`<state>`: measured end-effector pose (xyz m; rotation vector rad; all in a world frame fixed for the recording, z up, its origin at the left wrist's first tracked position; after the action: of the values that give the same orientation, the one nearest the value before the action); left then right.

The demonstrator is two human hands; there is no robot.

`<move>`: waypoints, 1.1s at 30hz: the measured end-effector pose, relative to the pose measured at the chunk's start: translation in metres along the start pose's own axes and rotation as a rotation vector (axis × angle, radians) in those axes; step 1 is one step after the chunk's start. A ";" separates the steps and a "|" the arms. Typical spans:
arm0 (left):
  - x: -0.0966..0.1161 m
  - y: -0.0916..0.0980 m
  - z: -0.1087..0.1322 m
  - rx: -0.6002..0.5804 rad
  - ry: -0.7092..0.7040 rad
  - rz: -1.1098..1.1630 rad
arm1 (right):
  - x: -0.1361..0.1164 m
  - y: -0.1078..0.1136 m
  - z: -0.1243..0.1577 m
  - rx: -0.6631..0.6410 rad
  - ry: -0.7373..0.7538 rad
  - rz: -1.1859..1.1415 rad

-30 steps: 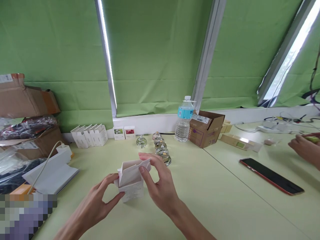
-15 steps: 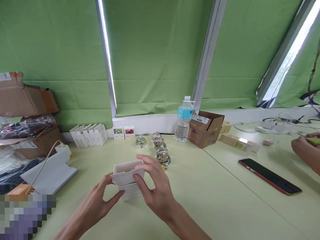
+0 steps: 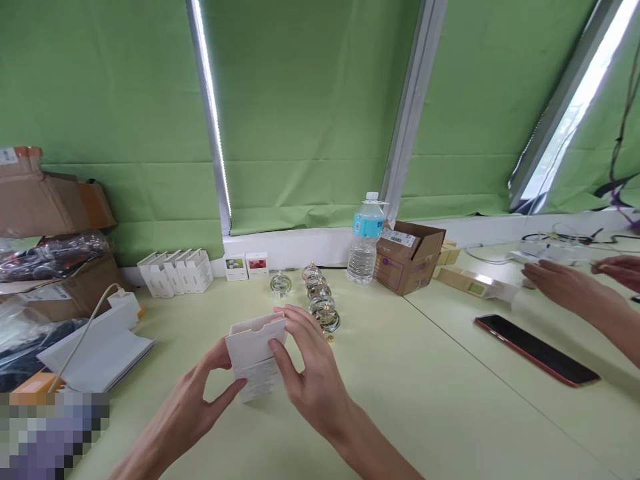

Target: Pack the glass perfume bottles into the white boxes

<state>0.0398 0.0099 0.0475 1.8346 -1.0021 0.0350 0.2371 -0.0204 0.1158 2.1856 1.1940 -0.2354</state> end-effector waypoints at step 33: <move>-0.006 0.014 -0.006 0.070 0.008 0.008 | -0.012 -0.033 0.022 -0.184 0.248 0.321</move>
<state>0.0298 0.0161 0.0583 1.8923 -1.0140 0.0823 0.2070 -0.0289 0.0890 2.2454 0.9284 0.2763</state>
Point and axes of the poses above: each hand's wrist, its own z-axis away from the middle knuckle, its own y-axis out of the back of the hand, x = y × z, the point moved 5 cm from there along -z, towards the middle knuckle, and after that the axes turned 2 degrees about -z, right-handed, at the moved point
